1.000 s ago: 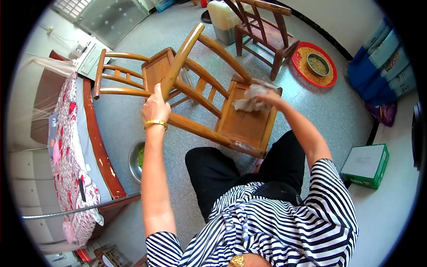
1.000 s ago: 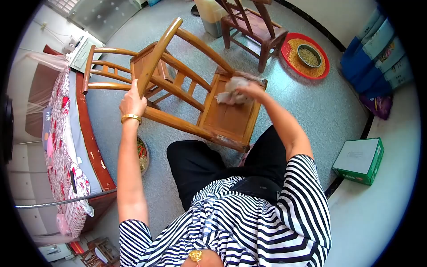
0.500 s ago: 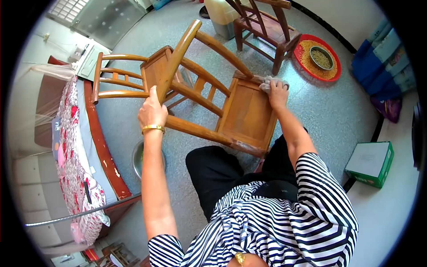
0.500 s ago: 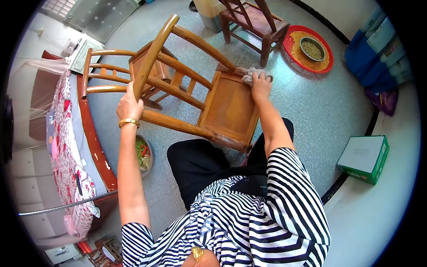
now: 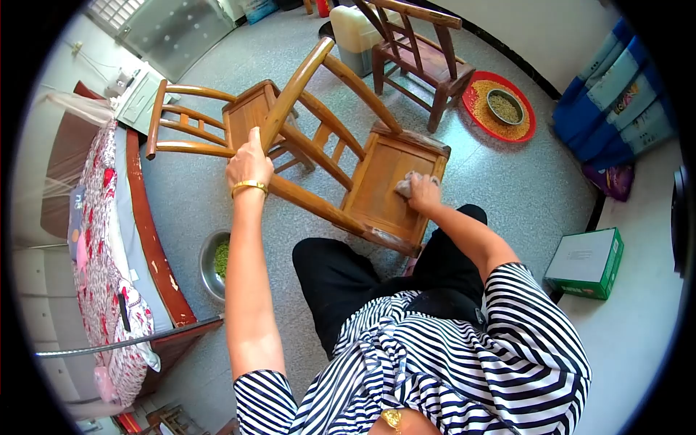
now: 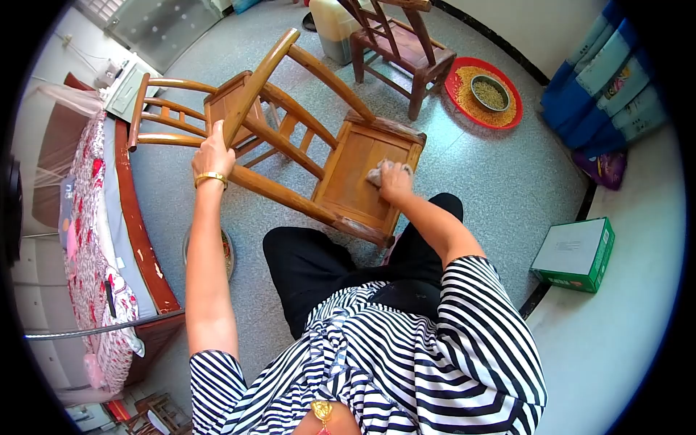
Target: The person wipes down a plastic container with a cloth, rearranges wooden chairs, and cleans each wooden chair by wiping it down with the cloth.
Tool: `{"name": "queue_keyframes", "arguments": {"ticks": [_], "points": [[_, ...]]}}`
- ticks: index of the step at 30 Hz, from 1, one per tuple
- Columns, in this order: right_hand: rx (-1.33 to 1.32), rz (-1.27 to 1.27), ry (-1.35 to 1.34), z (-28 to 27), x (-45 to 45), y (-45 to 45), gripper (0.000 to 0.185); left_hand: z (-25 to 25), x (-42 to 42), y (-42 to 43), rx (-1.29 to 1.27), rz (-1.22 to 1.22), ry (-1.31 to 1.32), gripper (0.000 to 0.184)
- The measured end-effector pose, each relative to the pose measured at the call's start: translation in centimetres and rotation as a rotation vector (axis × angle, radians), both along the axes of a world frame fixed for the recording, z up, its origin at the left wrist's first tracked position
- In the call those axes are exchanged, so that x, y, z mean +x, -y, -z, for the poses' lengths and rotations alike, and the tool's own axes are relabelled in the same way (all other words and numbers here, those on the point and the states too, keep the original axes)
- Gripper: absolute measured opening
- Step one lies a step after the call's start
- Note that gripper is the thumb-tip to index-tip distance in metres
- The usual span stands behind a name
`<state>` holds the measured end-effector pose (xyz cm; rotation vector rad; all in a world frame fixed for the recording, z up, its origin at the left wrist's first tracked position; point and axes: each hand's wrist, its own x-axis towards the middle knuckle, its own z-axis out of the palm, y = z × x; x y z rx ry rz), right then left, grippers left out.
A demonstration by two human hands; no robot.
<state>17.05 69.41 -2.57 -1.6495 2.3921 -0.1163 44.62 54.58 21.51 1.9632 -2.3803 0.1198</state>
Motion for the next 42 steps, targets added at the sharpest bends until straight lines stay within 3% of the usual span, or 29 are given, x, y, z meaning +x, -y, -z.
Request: {"name": "queue_keyframes", "arguments": {"ticks": [4, 5, 7, 11, 13, 15, 17, 20, 23, 24, 28, 36, 41, 42], "points": [[0.062, -0.11, 0.054, 1.7, 3.7, -2.2, 0.059, -0.4, -0.1, -0.2, -0.008, 0.01, 0.026, 0.053], [0.065, -0.141, 0.071, -1.4, 5.1, -3.3, 0.063, -0.2, 0.1, 0.0, -0.002, 0.025, 0.024, 0.055], [0.252, -0.187, 0.241, -1.7, 6.2, -3.6, 0.063, -0.3, 0.2, 0.2, -0.003, 0.043, 0.017, 0.056], [0.387, -0.262, 0.459, -2.6, 3.8, -1.1, 0.055, -0.6, 0.3, 0.7, 0.056, 0.082, 0.009, 0.061], [0.002, -0.145, 0.857, -2.8, 2.2, 1.3, 0.049, -0.5, 0.2, 1.2, 0.065, 0.089, 0.02, 0.062], [-0.279, -0.168, 0.872, -7.5, 1.0, 4.4, 0.052, -0.3, 0.1, 1.3, 0.071, 0.12, 0.022, 0.063], [-0.632, -0.24, 0.553, -10.8, -0.4, 8.5, 0.054, 0.1, 0.2, 1.7, 0.062, 0.127, 0.023, 0.064], [-0.888, -0.26, 0.295, -18.5, 0.3, 12.2, 0.051, -0.1, -0.1, 1.3, 0.048, 0.148, 0.019, 0.066], [-1.001, -0.394, -0.04, -20.1, 0.0, 16.6, 0.045, -0.6, -0.5, 1.0, 0.074, 0.122, 0.047, 0.063], [-0.975, -0.419, -0.205, -19.1, -0.3, 18.4, 0.041, -0.5, -0.4, 1.0, 0.068, 0.125, 0.043, 0.063], [-0.824, -0.305, -0.232, -16.4, -0.9, 18.9, 0.041, 0.0, 0.1, 1.3, 0.047, 0.15, 0.024, 0.062], [-0.559, -0.355, -0.238, -8.7, -4.1, 12.2, 0.045, 0.1, 0.0, 1.1, -0.007, 0.167, -0.003, 0.067], [-0.497, -0.289, -0.37, -3.3, -4.6, 10.1, 0.037, 0.0, -0.1, 0.9, -0.015, 0.162, 0.004, 0.066], [-0.509, -0.273, -0.402, -2.3, -4.6, 9.7, 0.028, 0.0, -0.1, 0.9, -0.009, 0.155, 0.007, 0.067]]}}
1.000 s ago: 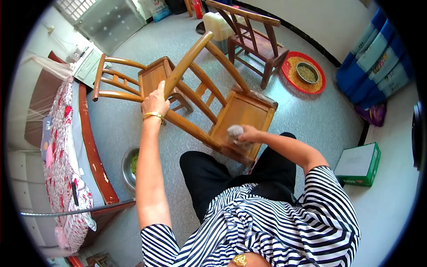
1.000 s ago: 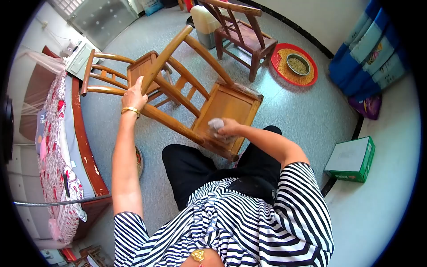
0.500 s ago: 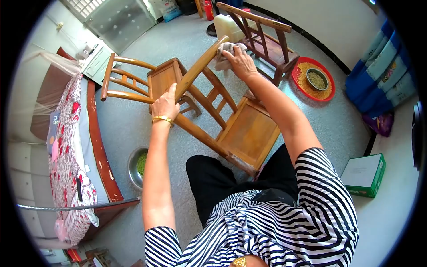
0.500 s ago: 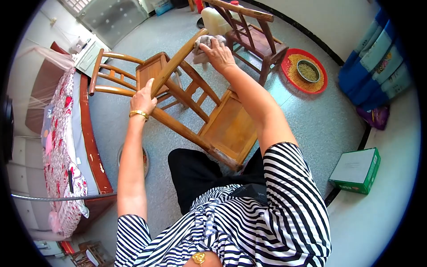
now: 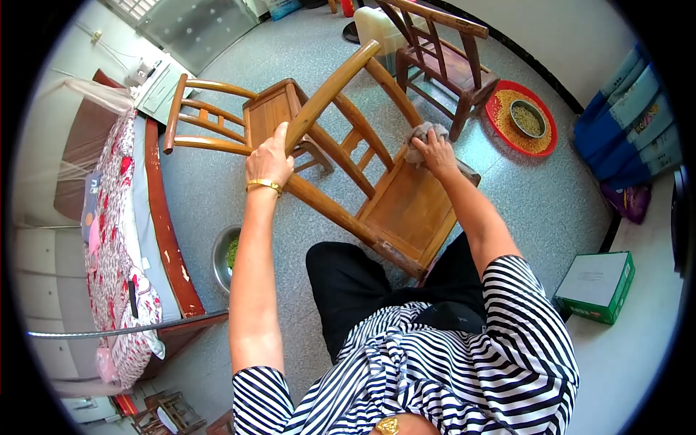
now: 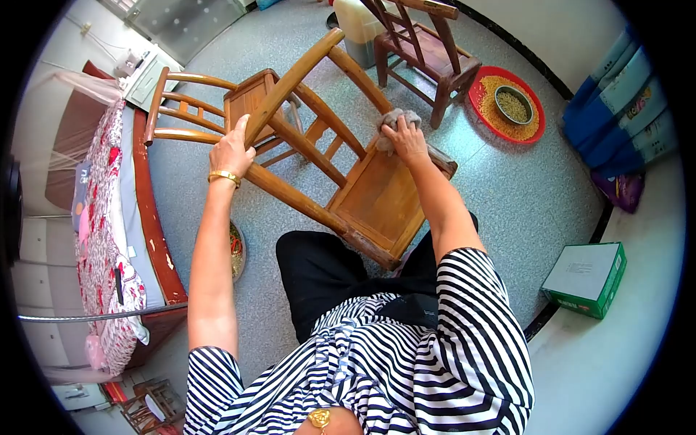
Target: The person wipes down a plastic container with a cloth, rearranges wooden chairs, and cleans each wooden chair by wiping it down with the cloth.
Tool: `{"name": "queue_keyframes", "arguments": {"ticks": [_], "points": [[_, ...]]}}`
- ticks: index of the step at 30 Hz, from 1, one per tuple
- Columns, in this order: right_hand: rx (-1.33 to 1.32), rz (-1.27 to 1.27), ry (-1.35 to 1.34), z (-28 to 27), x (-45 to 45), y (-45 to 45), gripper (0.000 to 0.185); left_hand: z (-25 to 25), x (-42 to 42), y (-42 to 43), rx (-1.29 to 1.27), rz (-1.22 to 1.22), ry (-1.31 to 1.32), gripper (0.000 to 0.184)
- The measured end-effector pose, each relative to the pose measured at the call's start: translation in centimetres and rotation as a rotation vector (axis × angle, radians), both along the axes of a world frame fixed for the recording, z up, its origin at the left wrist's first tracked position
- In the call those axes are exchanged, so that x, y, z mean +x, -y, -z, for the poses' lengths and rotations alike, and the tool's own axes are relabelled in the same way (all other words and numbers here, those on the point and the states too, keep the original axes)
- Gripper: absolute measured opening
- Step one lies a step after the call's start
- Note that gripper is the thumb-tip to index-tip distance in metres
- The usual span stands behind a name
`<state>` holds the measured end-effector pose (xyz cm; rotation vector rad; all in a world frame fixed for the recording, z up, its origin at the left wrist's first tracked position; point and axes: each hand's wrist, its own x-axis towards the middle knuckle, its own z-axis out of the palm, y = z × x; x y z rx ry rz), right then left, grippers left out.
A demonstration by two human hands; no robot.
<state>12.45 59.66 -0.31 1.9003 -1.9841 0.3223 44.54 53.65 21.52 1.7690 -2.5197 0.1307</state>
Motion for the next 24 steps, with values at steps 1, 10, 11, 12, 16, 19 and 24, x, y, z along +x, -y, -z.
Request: {"name": "queue_keyframes", "arguments": {"ticks": [1, 10, 11, 12, 16, 19, 24], "points": [[-0.003, 0.001, 0.001, 0.6, 0.0, -0.4, 0.028, -0.1, -0.1, 0.0, 0.005, -0.006, 0.002, 0.067], [0.329, 0.26, 0.198, 3.6, 2.2, -2.4, 0.025, -0.2, -0.4, 0.0, 0.029, -0.031, 0.017, 0.064], [0.397, 0.303, 0.251, 3.5, 2.8, -2.7, 0.025, -0.2, -0.3, -0.1, 0.027, -0.029, 0.013, 0.064], [0.426, 0.339, 0.368, 3.3, 3.4, -3.1, 0.021, -0.1, -0.3, 0.0, 0.024, -0.028, 0.016, 0.064], [0.599, 0.177, 0.877, -1.1, 3.5, -2.8, 0.033, -0.1, -0.4, -0.1, 0.02, -0.025, 0.018, 0.064], [0.205, 0.016, 0.793, 1.0, 5.0, -0.6, 0.04, -0.1, -0.3, -0.1, 0.008, -0.014, 0.003, 0.064], [0.36, 0.233, 0.685, 1.2, 5.6, 4.8, 0.056, -0.3, -0.4, -0.4, 0.017, -0.024, 0.012, 0.064]]}}
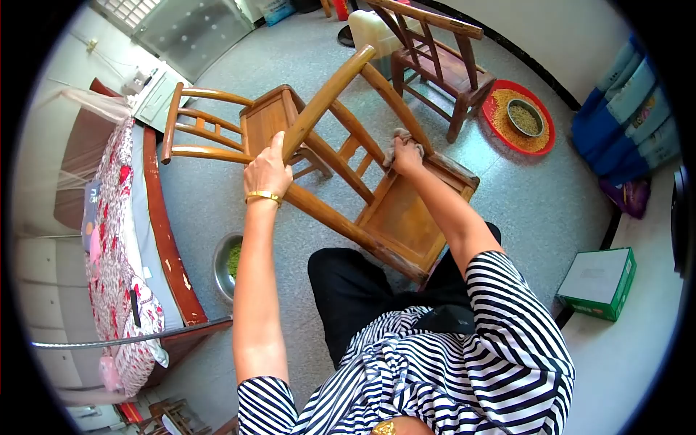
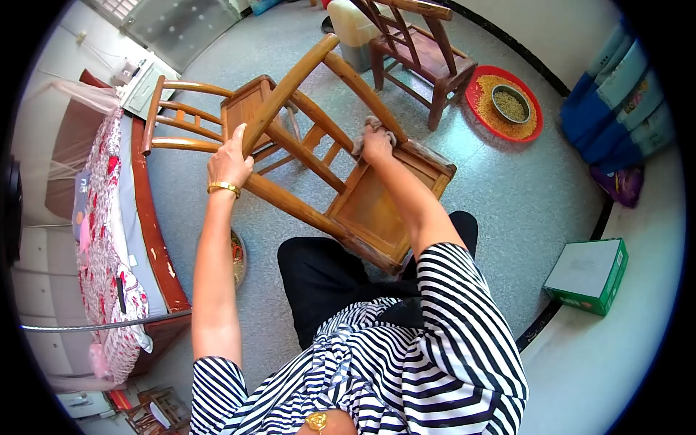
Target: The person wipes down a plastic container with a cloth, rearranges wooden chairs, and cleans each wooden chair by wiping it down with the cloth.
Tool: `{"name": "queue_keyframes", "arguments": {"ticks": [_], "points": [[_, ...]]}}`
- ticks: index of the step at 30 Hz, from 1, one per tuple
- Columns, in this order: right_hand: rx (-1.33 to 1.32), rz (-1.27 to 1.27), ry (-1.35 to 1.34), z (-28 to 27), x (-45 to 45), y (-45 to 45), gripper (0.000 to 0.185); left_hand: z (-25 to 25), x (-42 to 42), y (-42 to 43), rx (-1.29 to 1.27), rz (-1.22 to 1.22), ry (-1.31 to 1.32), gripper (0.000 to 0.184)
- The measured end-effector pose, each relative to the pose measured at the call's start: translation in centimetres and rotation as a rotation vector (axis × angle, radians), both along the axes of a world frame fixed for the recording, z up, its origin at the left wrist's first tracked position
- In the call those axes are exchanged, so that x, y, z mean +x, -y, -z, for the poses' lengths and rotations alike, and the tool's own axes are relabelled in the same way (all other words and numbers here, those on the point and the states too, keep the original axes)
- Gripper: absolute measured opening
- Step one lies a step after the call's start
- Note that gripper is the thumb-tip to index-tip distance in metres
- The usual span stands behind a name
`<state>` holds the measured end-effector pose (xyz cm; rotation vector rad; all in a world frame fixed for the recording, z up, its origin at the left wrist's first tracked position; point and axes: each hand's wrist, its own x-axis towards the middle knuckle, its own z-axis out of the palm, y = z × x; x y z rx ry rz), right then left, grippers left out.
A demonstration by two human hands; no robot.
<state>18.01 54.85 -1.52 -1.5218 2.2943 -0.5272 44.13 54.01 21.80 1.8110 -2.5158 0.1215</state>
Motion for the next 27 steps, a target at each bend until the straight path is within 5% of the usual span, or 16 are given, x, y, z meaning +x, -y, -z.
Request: {"name": "queue_keyframes", "arguments": {"ticks": [2, 9, 23, 24, 27], "points": [[0.176, 0.028, -0.012, 1.2, -0.9, 1.4, 0.054, -0.1, -0.1, -0.1, 0.006, -0.015, 0.011, 0.064], [0.143, -0.131, -0.269, 3.5, -1.6, -0.6, 0.051, 0.2, 0.1, -0.1, -0.056, 0.016, -0.01, 0.059], [0.353, -0.296, -0.17, 1.2, 1.5, -11.6, 0.06, 0.3, 0.2, -1.2, -0.013, -0.054, -0.024, 0.057], [0.289, -0.313, -0.2, 1.3, 1.9, -12.6, 0.047, 0.4, 0.3, -1.6, -0.029, -0.052, -0.012, 0.055], [0.283, -0.428, -0.198, 1.5, 3.0, -15.2, 0.049, 0.7, 1.4, -2.4, -0.035, -0.067, -0.043, 0.052]]}}
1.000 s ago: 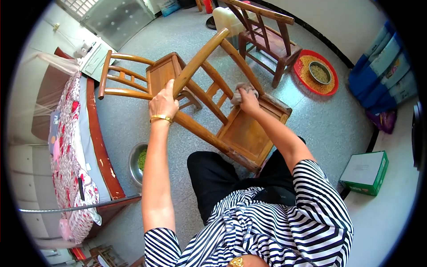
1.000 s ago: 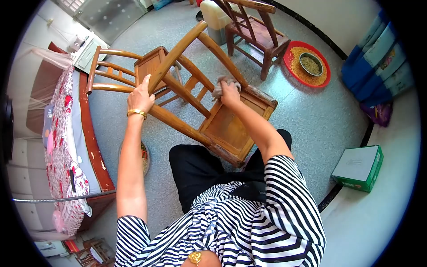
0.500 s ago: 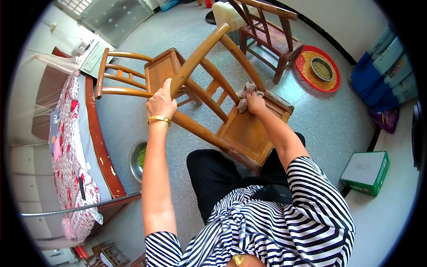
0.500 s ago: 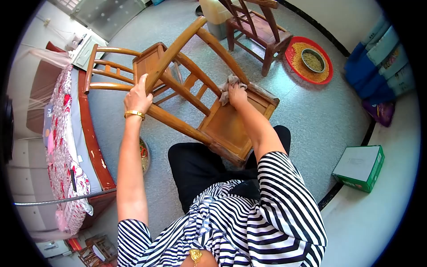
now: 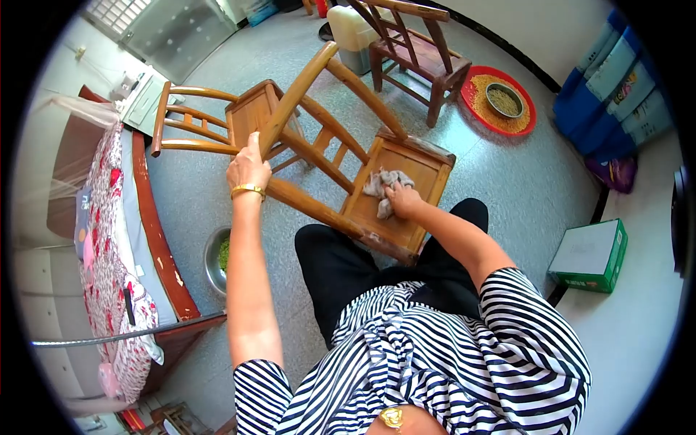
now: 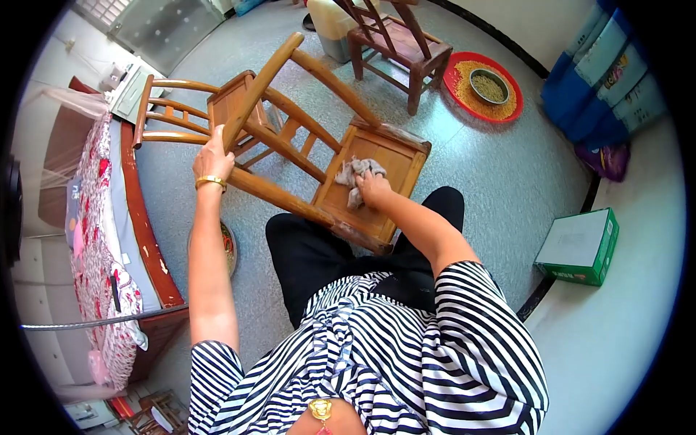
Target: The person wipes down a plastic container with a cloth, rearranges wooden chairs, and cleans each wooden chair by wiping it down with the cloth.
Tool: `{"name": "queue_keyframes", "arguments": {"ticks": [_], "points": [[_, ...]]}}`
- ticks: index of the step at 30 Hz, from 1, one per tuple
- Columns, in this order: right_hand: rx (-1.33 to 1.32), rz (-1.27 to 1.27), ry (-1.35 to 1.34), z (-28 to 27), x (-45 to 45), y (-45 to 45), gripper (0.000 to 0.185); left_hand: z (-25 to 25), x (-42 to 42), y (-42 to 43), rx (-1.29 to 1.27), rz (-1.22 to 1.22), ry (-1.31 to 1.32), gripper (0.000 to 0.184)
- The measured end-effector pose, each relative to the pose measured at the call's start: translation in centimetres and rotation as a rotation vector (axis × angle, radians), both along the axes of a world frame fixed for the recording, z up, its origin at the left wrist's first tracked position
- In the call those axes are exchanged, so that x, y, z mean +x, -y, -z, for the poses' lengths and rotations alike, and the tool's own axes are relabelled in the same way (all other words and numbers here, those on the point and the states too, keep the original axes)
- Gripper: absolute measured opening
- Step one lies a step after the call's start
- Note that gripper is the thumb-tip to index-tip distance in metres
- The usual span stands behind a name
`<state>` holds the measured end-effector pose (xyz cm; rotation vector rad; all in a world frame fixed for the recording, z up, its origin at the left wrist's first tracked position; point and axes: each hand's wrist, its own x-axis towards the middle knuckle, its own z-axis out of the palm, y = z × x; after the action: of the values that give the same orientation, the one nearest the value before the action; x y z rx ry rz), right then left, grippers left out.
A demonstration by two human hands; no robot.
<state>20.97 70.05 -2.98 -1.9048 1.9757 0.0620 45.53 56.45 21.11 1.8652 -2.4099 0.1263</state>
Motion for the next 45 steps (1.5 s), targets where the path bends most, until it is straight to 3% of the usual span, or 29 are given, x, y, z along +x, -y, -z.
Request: {"name": "queue_keyframes", "arguments": {"ticks": [6, 10, 12, 15, 18, 22, 25, 28, 33, 35, 36, 38, 41, 45], "points": [[0.163, -0.321, -0.015, -1.7, 2.9, -2.7, 0.059, 0.3, 3.3, -3.0, -0.008, -0.087, 0.015, 0.052], [0.128, -0.462, 0.199, -1.5, 2.1, -1.4, 0.052, 0.0, 5.0, -5.1, 0.046, -0.119, -0.036, 0.054], [0.057, -0.308, 0.534, -1.6, 1.8, 0.7, 0.051, -0.1, 5.8, -5.5, 0.078, -0.121, -0.064, 0.062], [-0.398, -0.19, 0.745, -7.3, 3.6, 3.6, 0.053, 0.5, 7.4, -5.5, 0.131, 0.064, -0.212, 0.072], [-0.76, -0.199, 0.757, -13.6, 6.0, 7.9, 0.069, 1.0, 7.6, -4.7, 0.146, 0.099, -0.275, 0.064], [-0.843, -0.168, 0.644, -20.2, 9.1, 12.0, 0.076, 0.4, 6.2, -4.3, 0.168, 0.034, -0.218, 0.057], [-0.835, -0.101, 0.435, -19.0, 10.7, 13.4, 0.077, 0.6, 6.3, -4.5, 0.136, 0.04, -0.209, 0.055], [-0.896, -0.069, 0.394, -15.9, 10.7, 11.7, 0.077, 0.4, 5.8, -4.7, 0.13, 0.03, -0.214, 0.055], [-0.871, -0.059, 0.395, -7.0, 9.3, 7.5, 0.071, 0.0, 5.3, -5.2, 0.122, 0.002, -0.183, 0.054], [-0.62, -0.02, 0.34, -4.2, 8.6, 6.1, 0.067, 0.0, 5.3, -5.1, 0.118, -0.001, -0.169, 0.054], [-0.621, -0.02, 0.339, -3.1, 8.3, 5.7, 0.067, 0.0, 5.3, -5.1, 0.117, -0.001, -0.17, 0.054], [-0.341, -0.028, 0.135, -1.3, 7.7, 5.0, 0.065, 0.0, 5.1, -5.2, 0.12, -0.02, -0.147, 0.053], [-0.194, -0.08, 0.094, 0.1, 7.1, 4.4, 0.056, -0.4, 5.0, -5.3, 0.132, -0.027, -0.139, 0.053], [-0.029, -0.008, 0.158, -0.5, 7.0, 5.3, 0.059, -0.3, 5.0, -5.2, 0.13, -0.022, -0.159, 0.053]]}}
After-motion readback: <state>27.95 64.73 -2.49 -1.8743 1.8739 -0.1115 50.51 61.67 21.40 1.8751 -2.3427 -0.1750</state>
